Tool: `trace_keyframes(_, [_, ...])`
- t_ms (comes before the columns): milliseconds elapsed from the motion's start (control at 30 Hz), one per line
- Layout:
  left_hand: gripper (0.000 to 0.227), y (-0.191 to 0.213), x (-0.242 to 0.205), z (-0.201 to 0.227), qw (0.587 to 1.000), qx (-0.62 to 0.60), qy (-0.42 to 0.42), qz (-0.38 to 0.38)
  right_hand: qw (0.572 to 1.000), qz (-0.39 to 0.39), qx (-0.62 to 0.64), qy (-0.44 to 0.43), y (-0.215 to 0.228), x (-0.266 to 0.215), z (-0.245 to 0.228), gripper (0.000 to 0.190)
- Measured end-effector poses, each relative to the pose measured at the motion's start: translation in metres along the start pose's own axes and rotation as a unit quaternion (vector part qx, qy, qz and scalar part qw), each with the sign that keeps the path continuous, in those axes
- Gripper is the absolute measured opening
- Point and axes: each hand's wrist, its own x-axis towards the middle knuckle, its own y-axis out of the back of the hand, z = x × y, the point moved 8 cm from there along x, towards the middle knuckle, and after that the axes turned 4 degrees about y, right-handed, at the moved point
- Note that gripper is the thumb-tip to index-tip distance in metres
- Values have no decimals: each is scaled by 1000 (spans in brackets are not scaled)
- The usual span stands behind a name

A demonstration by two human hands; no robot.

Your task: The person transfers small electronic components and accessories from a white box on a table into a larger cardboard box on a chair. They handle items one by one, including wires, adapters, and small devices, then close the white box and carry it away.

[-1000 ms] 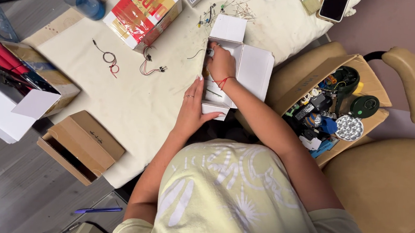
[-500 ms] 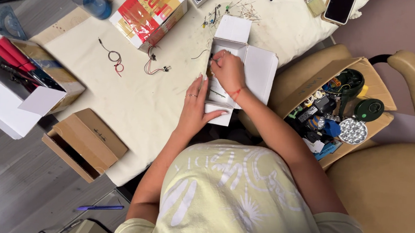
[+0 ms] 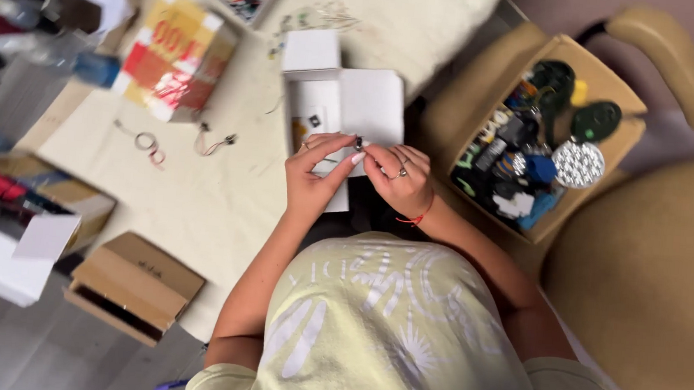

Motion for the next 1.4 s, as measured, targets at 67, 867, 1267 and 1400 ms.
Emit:
trace_keyframes(67, [29, -24, 4, 8, 999, -11, -22, -20, 1000, 26, -10, 5, 21, -6, 6, 11])
trace_keyframes(867, [26, -345, -45, 19, 961, -121, 16, -247, 904, 221, 75, -359, 248, -195, 138, 17])
trace_keyframes(1267, [19, -390, -82, -36, 953, -134, 175, -208, 835, 301, 89, -452, 325, -287, 220, 14])
trace_keyframes(1400, [14, -367, -103, -75, 960, -37, 201, -193, 829, 276, 92, -478, 306, -330, 273, 15])
